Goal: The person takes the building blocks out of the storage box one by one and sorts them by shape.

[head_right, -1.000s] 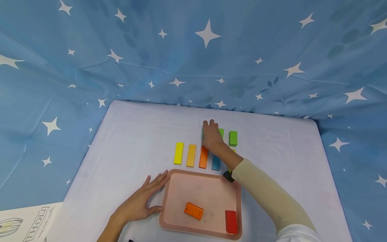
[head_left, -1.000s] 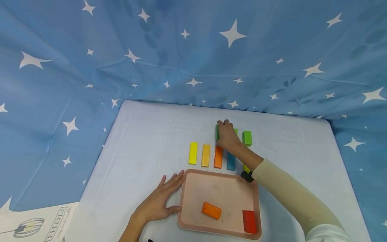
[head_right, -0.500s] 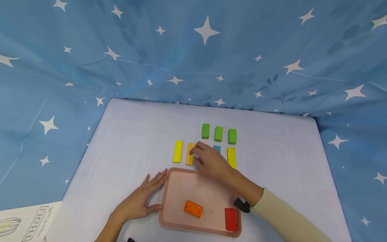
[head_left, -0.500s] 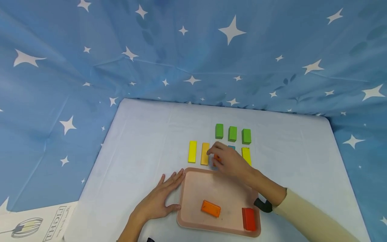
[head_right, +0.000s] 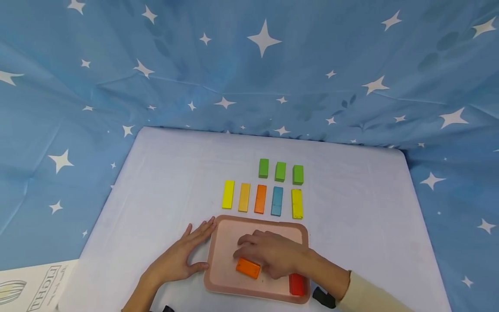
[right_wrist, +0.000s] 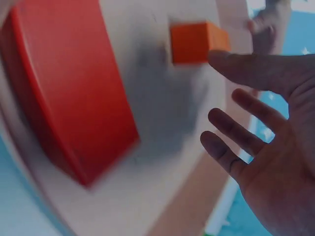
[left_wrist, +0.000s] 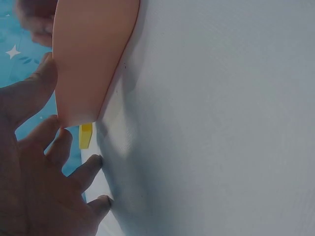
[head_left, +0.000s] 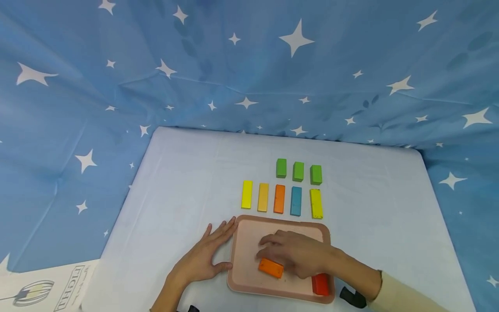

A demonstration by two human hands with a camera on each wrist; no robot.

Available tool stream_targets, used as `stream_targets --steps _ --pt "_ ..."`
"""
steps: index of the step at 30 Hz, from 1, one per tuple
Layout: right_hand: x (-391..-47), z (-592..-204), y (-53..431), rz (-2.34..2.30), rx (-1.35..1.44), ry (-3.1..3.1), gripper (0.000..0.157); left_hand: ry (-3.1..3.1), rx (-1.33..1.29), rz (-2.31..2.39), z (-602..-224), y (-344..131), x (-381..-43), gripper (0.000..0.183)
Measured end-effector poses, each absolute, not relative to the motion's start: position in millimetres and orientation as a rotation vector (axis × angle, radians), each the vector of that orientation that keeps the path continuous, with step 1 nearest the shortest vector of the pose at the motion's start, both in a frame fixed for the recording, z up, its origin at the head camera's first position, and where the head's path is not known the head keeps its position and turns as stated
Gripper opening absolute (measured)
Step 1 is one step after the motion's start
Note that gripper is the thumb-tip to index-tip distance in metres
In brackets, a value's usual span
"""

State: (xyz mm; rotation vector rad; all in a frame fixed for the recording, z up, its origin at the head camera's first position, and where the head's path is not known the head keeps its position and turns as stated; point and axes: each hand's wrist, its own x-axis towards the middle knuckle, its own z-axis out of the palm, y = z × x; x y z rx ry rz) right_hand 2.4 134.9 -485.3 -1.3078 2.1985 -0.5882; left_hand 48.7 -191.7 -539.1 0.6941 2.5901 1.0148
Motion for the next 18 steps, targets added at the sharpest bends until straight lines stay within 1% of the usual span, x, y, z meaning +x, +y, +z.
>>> stream_targets --steps 2,5,10,16,18 --pt "8.3 -492.3 131.8 -0.590 -1.411 2.156 0.087 2.584 0.693 1.008 -538.5 -192.5 48.6 0.109" --pt "14.5 -500.7 128.5 -0.552 -1.501 2.123 0.090 2.571 0.684 1.005 -538.2 -192.2 48.5 0.108" --pt "15.4 -509.2 126.4 -0.495 -1.518 2.139 0.084 2.573 0.671 0.995 -537.9 -191.7 48.4 0.108" --pt "13.4 -511.4 125.8 -0.510 -1.508 2.147 0.078 2.579 0.670 0.986 -538.5 -192.4 48.2 0.109" --pt "13.2 -512.4 125.2 -0.510 -1.513 2.155 0.074 2.580 0.669 0.988 -538.6 -192.5 48.2 0.110"
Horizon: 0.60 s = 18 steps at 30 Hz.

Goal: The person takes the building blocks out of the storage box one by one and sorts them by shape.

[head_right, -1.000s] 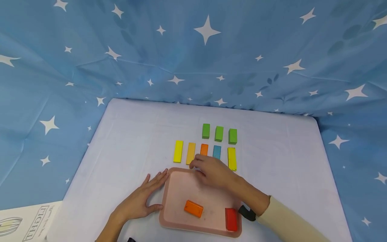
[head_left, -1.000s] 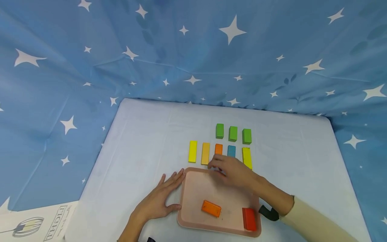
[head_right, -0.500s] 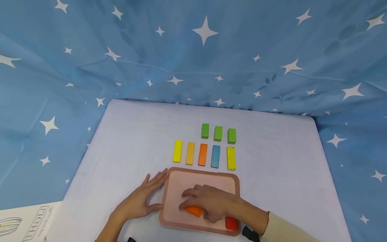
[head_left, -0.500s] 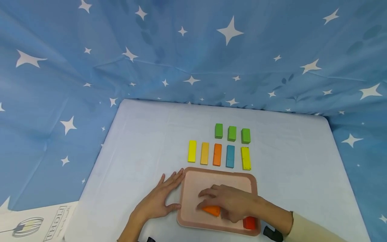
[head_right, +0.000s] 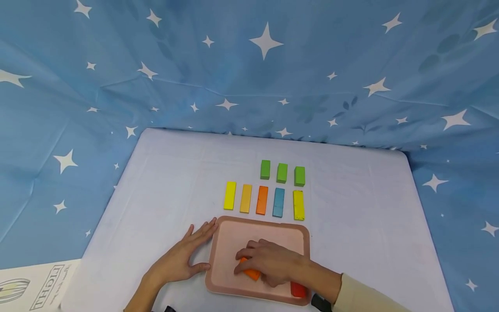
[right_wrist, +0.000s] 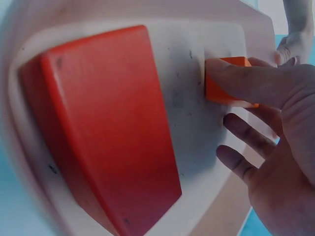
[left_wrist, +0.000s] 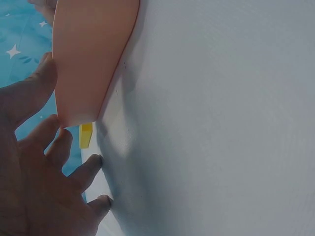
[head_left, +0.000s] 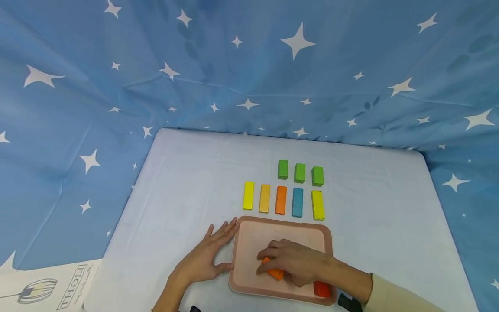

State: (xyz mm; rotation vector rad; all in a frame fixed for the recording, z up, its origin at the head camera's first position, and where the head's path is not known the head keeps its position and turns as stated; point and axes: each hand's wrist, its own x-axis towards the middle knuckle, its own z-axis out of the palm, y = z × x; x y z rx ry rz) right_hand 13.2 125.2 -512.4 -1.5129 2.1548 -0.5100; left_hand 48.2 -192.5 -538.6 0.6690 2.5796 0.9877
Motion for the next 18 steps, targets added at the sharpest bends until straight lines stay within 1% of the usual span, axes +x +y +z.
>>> stream_targets --steps 5,8,14,18 --pt "13.2 -514.7 123.2 -0.475 -1.525 2.185 0.068 2.589 0.669 0.994 -540.4 -192.8 48.4 0.111" --pt "12.9 -513.7 122.6 -0.463 -1.519 2.187 0.068 2.597 0.677 0.995 -542.2 -193.0 48.5 0.111" --pt "10.7 -506.0 121.1 -0.471 -1.448 2.141 0.069 2.596 0.687 1.003 -543.0 -193.2 48.4 0.111" --pt "7.9 -498.0 118.1 -0.471 -1.359 2.120 0.073 2.601 0.696 1.002 -543.3 -193.0 48.8 0.110"
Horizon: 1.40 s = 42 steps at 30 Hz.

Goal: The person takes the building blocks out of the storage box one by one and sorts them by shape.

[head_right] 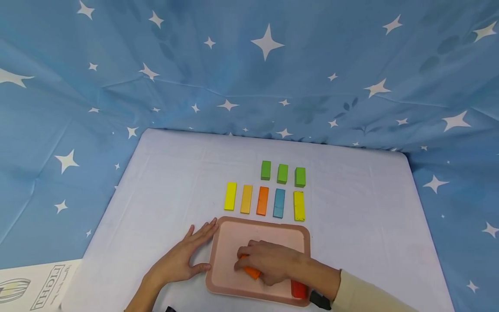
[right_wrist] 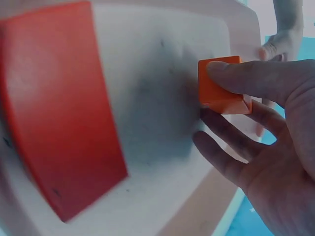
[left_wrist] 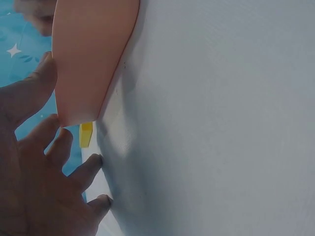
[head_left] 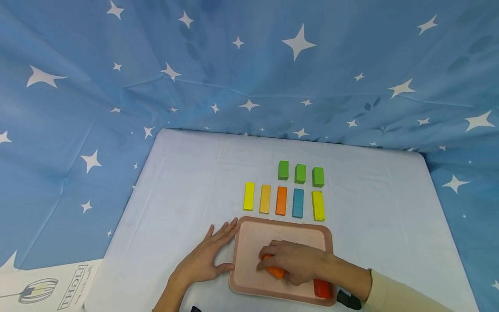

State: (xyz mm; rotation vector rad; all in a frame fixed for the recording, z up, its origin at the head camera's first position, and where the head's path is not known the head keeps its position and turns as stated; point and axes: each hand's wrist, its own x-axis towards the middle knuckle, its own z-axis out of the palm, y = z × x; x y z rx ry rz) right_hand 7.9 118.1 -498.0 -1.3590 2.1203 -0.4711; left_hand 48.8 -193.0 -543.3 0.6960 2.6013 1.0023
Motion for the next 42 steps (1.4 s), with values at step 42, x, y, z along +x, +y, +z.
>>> stream_targets --steps 42 --pt "-192.1 -491.3 69.2 -0.685 -0.600 2.652 0.062 2.561 0.652 0.979 -538.2 -193.3 45.6 0.110"
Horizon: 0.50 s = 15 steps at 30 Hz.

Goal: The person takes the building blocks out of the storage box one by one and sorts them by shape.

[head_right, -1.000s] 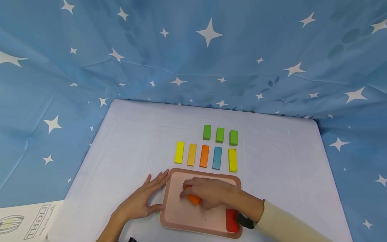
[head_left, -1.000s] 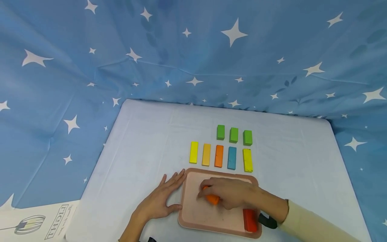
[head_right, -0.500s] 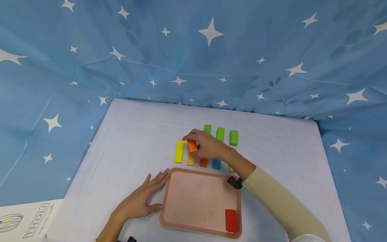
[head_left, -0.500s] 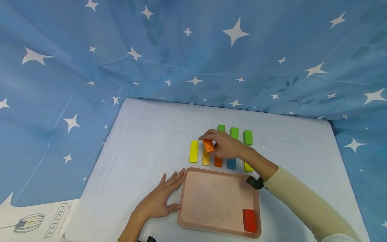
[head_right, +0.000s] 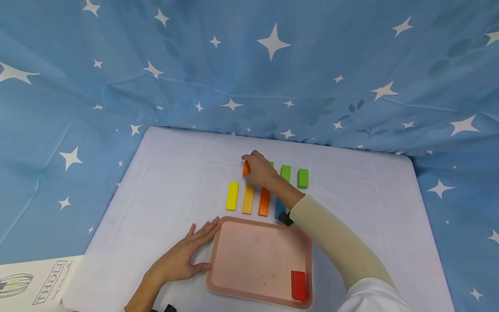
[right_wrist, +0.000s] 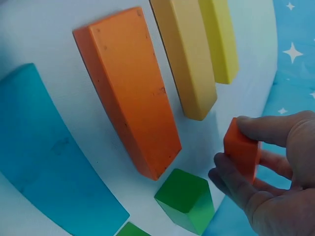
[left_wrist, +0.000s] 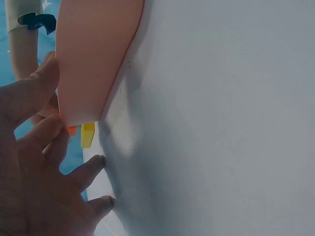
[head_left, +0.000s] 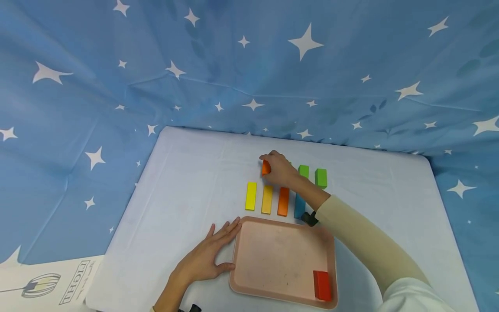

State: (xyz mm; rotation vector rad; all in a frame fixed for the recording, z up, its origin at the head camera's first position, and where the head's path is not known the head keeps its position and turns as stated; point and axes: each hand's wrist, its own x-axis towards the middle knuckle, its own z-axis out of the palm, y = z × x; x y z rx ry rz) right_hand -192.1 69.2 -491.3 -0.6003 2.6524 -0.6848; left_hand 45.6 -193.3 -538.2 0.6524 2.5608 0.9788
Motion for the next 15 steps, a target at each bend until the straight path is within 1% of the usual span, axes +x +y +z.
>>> stream_targets --steps 6,15 --pt "-197.4 -499.6 65.3 -0.641 -0.547 2.676 0.060 2.570 0.669 0.988 -538.6 -194.2 46.3 0.109" --pt "-193.7 -501.7 59.2 -0.620 -0.470 2.693 0.062 2.580 0.678 0.989 -539.0 -193.7 46.9 0.109"
